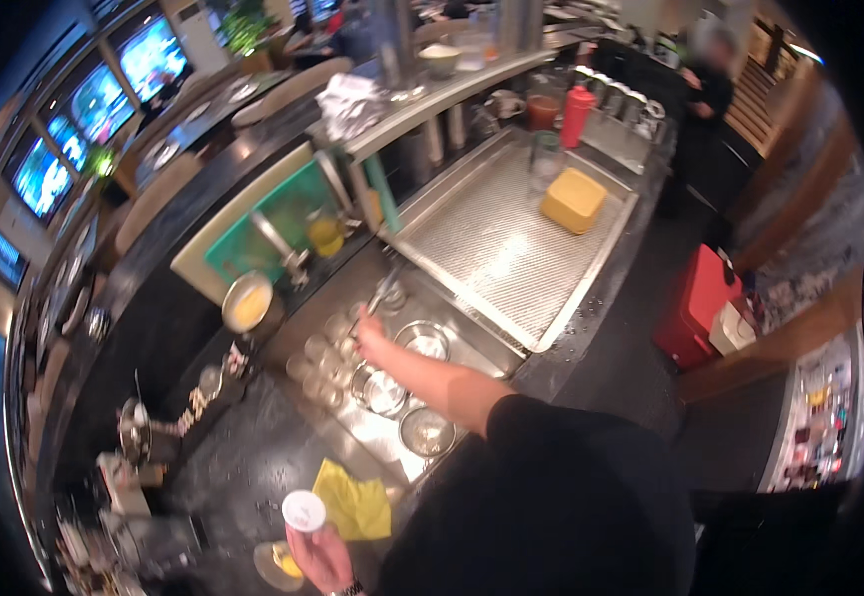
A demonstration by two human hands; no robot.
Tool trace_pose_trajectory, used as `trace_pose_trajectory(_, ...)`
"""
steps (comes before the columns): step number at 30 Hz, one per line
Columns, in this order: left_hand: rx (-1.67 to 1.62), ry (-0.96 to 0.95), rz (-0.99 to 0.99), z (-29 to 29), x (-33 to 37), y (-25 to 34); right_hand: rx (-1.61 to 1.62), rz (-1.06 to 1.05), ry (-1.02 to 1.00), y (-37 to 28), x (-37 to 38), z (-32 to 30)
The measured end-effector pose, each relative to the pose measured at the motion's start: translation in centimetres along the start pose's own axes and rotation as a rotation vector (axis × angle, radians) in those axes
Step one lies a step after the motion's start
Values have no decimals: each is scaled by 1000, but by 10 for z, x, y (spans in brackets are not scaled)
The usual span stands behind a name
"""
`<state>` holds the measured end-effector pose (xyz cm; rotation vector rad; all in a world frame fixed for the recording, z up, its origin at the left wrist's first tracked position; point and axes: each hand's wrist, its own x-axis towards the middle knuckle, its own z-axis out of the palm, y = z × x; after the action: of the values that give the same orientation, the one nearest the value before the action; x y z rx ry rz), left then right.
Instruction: The person rinses and wipes various bar tools and containers at a sink, then organizes them on the counter. They handle metal strainers, jiggers, a shaker, and a yellow cloth, placing items into a container and arranging them on the bar surface.
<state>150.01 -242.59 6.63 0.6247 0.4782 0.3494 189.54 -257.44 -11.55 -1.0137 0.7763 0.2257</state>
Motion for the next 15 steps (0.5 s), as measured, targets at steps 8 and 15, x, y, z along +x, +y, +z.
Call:
trace_pose_trajectory(8,134,-217,-190,45,34,-4,-98,-151,275,-14,117,27)
trace_pose_trajectory(15,-21,-271,-115,-5,56,-12,56,74,116,-57,47,43)
